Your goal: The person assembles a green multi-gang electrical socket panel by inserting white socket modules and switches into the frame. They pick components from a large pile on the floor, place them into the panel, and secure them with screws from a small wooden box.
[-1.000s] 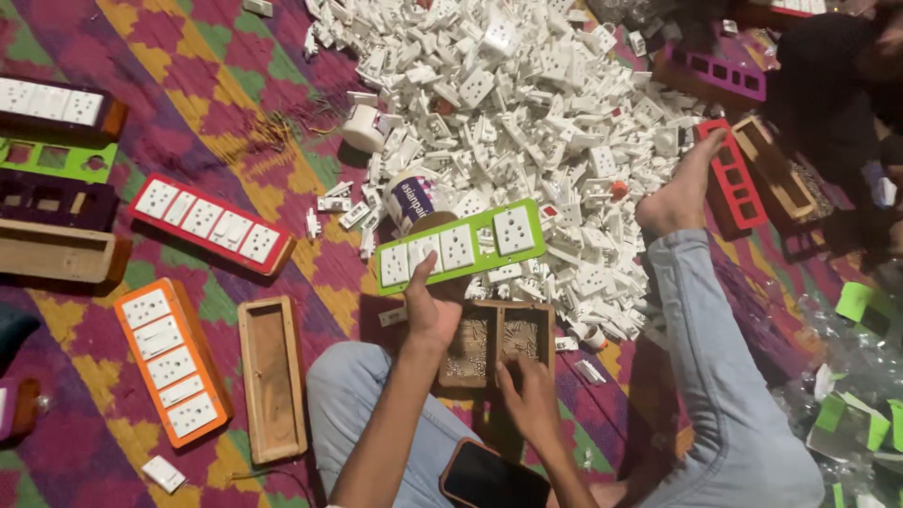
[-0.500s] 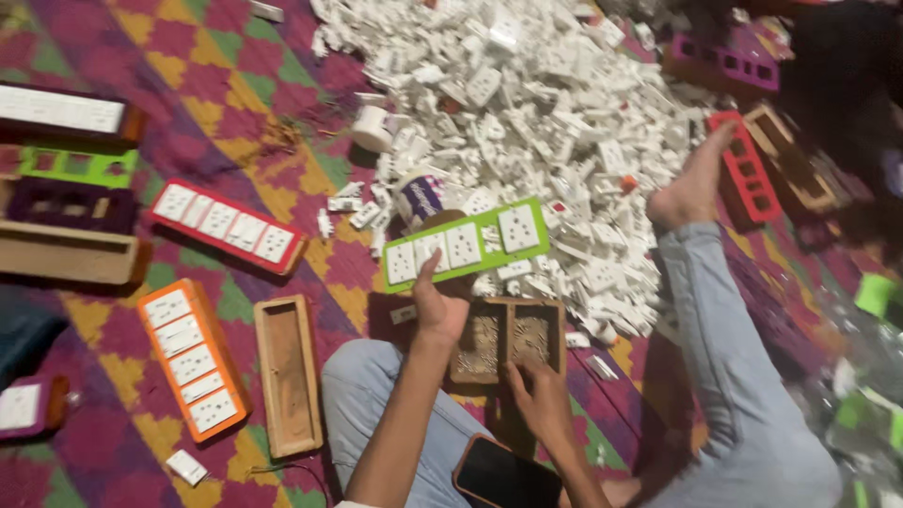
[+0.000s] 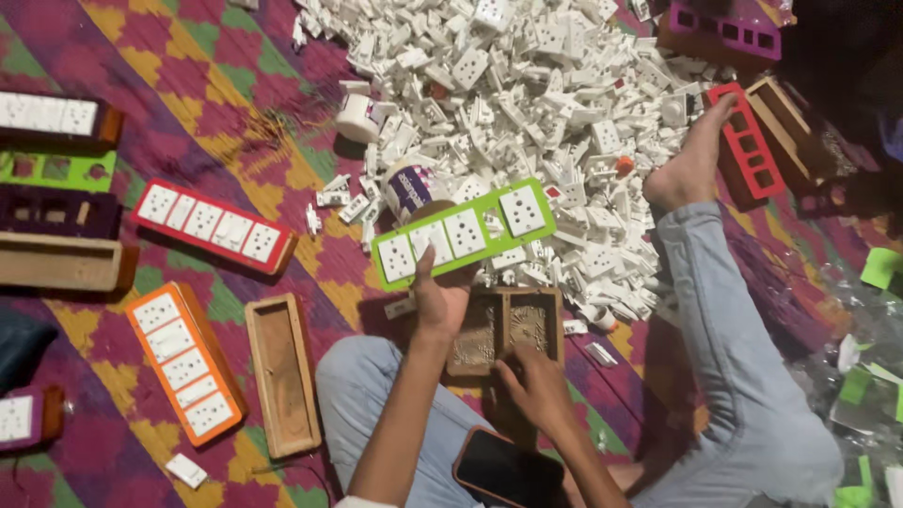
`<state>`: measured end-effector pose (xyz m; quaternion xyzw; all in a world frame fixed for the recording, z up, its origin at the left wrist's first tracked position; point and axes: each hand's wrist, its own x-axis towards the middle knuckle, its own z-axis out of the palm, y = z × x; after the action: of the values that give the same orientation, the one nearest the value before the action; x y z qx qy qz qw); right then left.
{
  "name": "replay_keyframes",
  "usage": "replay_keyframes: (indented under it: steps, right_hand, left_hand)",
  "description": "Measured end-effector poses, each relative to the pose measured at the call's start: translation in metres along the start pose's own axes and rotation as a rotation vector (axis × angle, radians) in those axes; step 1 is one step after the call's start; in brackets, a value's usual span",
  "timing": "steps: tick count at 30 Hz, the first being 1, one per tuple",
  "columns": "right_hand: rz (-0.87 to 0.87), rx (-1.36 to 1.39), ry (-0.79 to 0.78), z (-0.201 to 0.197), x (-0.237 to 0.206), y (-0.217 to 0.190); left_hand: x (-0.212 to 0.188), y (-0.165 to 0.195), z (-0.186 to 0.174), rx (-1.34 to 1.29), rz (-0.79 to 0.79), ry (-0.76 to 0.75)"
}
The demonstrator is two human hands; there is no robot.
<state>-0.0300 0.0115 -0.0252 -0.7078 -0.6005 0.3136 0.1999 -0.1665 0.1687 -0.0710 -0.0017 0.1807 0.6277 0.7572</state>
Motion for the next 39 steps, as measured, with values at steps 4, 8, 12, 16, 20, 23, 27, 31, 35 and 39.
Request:
replay_keyframes:
  steps: [4,8,12,16,20,23,27,31,35,39]
  right_hand:
    - [-0.003,0.059,0.004,-0.005,0.004,0.000]
    - [0.030,0.045,-0.036,-0.007,0.005,0.004]
    - [-0.002,0.032,-0.065,-0.006,0.005,0.007]
    - [-0.020,0.102,-0.065,-0.005,0.004,0.006]
    - [-0.052,0.174,-0.018,-0.006,-0.001,0.013]
    - [0.149,0.363,-0.022,-0.008,-0.006,0.029]
    - [0.277,0.719,0.036,0.000,-0.007,0.054]
    - [0.340,0.756,0.063,0.011,-0.007,0.070]
    - [0.373,0.871,0.021,0.014,-0.005,0.071]
    - [0.425,0.898,0.064,0.009,-0.008,0.065]
  left_hand:
    - [-0.011,0.009,0.024,-0.029,0.008,-0.111]
    - [-0.015,0.012,0.033,0.015,0.002,-0.171]
    - [-0.012,0.015,0.026,0.046,0.047,-0.056]
    - [-0.013,0.020,0.019,0.087,0.041,0.079]
    - [-0.010,0.012,0.016,0.148,0.036,0.001]
    - [-0.004,-0.001,0.006,0.113,-0.139,0.079]
    - [-0.001,-0.011,-0.015,0.259,-0.065,0.072]
    - [-0.006,-0.009,-0.018,0.204,-0.059,-0.028]
    - [-0.008,-0.002,-0.007,0.155,-0.063,0.031]
    - [-0.004,-0.006,-0.008,0.168,0.000,0.006]
